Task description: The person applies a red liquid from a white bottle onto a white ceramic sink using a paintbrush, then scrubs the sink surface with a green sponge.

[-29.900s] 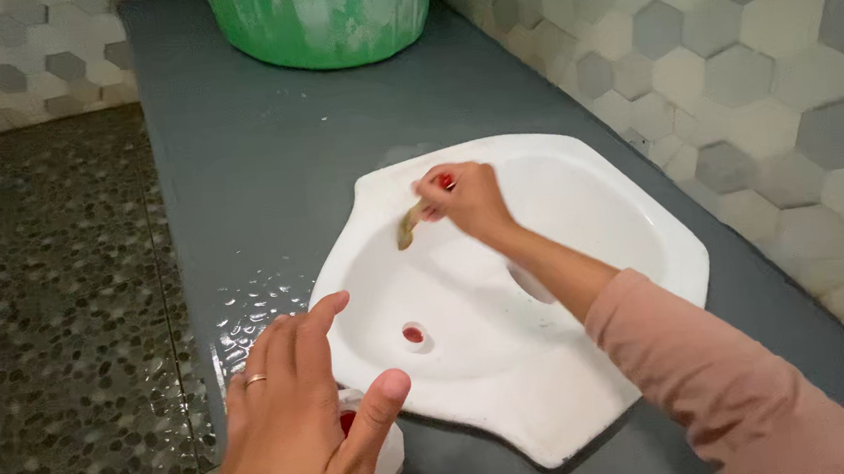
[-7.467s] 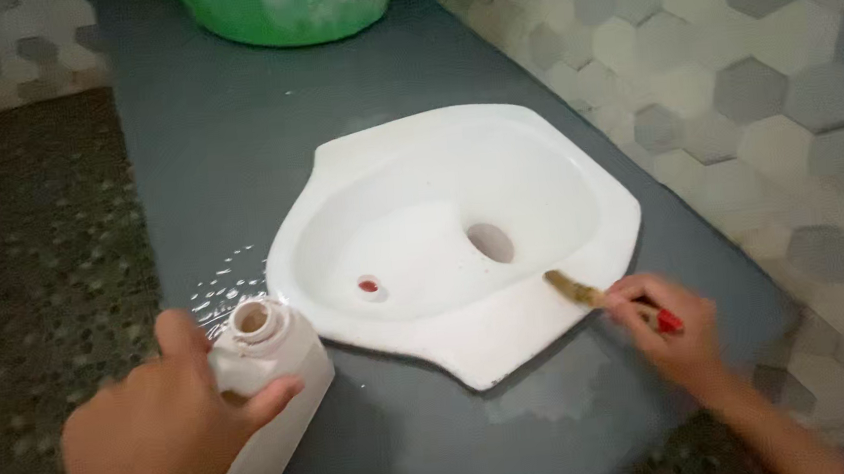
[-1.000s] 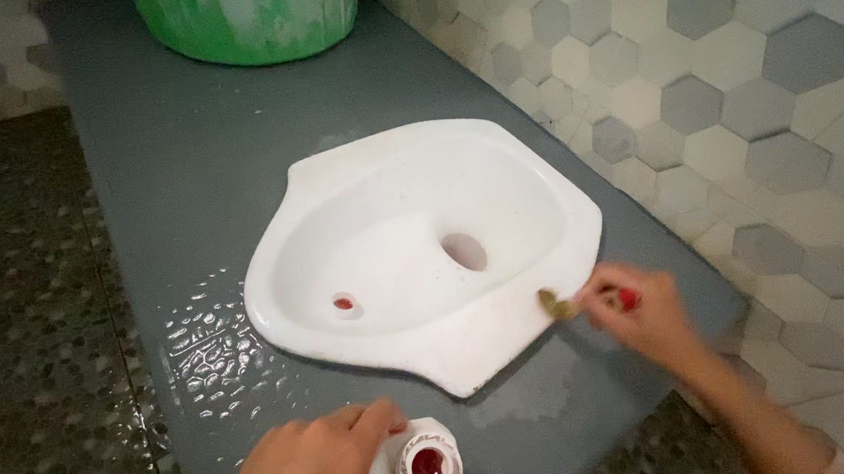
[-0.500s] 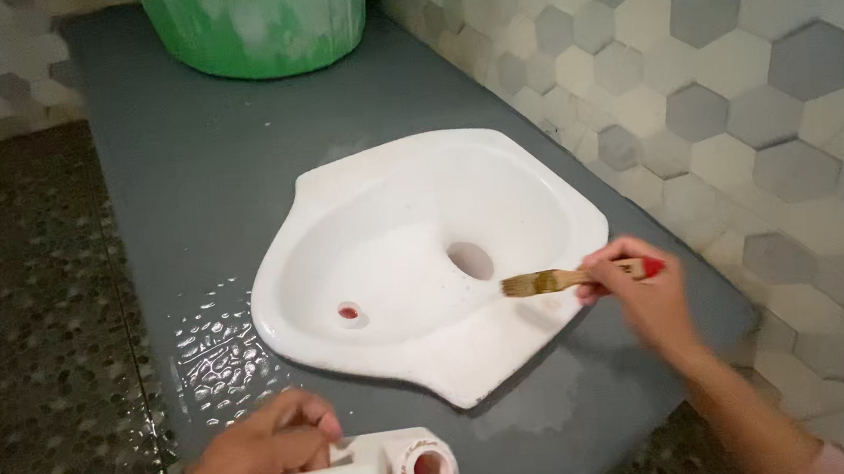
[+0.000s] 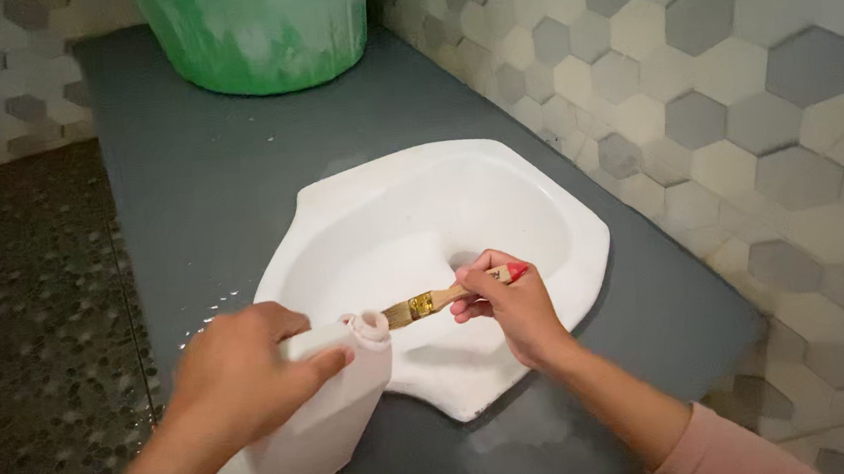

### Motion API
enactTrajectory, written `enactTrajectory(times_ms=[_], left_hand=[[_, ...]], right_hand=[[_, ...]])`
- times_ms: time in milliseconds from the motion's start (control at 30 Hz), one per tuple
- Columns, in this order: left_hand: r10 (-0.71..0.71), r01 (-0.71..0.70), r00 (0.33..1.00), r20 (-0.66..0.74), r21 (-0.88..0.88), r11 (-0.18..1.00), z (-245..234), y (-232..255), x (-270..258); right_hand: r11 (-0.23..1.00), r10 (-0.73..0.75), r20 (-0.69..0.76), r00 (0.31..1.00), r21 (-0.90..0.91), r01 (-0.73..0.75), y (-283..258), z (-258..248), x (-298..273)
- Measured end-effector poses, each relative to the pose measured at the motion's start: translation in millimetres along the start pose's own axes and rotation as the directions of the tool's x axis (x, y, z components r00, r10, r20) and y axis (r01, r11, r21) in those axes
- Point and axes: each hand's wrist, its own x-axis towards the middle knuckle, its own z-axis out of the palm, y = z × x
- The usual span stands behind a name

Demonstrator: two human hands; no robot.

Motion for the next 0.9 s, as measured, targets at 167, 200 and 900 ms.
enactTrajectory(times_ms=[167,200,900], left_hand=[[0.116,-0.114,0.993,-0.036,0.061,0.992,8.8,21.9,24.3],[0.129,-0.126,0.991,-0.044,0.068,0.990,10.7,27.6,29.0],[0.085,-0.085,0.996,-0.004,0.017,0.996,32.3,44.5,55.2]], right_hand=[[1.000,-0.005,-0.033,0.999,0.014,0.006,8.7,-6.0,3.1],[1.000,-0.007,-0.048,0.999,0.010,0.008,9.5,-8.9,4.4],[0.997,0.035,-0.111,0.993,0.073,-0.027,24.7,-35.1,3.8]])
